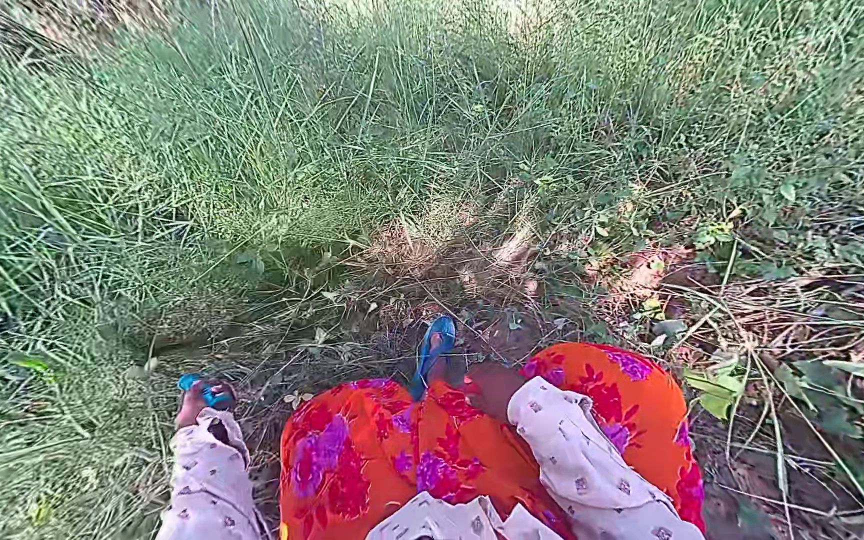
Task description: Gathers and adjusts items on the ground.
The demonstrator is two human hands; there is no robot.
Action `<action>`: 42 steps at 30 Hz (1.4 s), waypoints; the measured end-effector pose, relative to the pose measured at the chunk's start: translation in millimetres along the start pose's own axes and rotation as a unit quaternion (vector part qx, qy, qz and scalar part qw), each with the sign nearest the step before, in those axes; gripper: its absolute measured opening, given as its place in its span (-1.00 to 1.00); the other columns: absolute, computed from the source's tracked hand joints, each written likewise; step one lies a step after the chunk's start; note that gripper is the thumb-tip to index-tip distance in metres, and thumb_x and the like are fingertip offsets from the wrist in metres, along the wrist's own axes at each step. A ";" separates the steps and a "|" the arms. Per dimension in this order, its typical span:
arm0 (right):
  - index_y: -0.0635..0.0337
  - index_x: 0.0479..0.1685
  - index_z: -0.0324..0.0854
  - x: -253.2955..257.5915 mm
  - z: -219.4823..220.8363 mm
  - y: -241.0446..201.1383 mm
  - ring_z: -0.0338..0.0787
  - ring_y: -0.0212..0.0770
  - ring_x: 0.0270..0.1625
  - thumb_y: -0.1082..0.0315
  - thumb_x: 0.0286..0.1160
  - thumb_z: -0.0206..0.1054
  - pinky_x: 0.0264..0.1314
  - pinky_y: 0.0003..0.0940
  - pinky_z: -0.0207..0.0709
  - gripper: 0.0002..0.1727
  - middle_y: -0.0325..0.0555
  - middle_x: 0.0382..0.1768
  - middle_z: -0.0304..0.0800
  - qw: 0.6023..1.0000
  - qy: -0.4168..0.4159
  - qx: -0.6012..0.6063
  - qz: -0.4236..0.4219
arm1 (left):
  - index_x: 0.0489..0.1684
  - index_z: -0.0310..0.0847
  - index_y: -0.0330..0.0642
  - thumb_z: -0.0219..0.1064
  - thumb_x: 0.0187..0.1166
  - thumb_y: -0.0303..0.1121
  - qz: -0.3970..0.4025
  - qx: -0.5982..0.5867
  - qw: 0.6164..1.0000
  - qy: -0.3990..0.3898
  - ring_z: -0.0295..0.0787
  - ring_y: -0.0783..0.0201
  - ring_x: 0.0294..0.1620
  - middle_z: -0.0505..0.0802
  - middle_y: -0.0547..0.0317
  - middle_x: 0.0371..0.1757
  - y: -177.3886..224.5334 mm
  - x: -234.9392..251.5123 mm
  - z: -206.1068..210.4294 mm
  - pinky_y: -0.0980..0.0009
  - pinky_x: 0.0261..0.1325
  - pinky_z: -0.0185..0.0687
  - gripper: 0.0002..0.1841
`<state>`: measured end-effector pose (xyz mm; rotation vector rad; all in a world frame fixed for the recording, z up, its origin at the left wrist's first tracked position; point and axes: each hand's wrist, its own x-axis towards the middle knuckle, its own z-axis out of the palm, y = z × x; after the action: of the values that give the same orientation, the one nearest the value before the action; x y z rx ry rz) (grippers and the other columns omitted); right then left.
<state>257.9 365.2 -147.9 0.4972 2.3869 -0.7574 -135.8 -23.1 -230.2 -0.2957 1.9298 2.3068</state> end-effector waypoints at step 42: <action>0.28 0.64 0.43 4.0 3.3 6.3 0.58 0.27 0.57 0.11 0.84 0.10 0.63 0.27 0.34 -0.45 0.32 0.47 0.62 0.997 0.051 0.029 -0.048 | 0.90 -0.23 0.02 -0.05 0.90 -0.32 0.054 0.084 0.989 -0.111 0.60 0.54 -0.54 0.65 0.22 -0.10 -3.4 -155.3 104.4 0.61 -0.54 0.55 -0.39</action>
<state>259.4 368.7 -155.2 0.4578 2.5046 -0.8653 8.6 85.3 -181.0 0.0822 2.0510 2.1148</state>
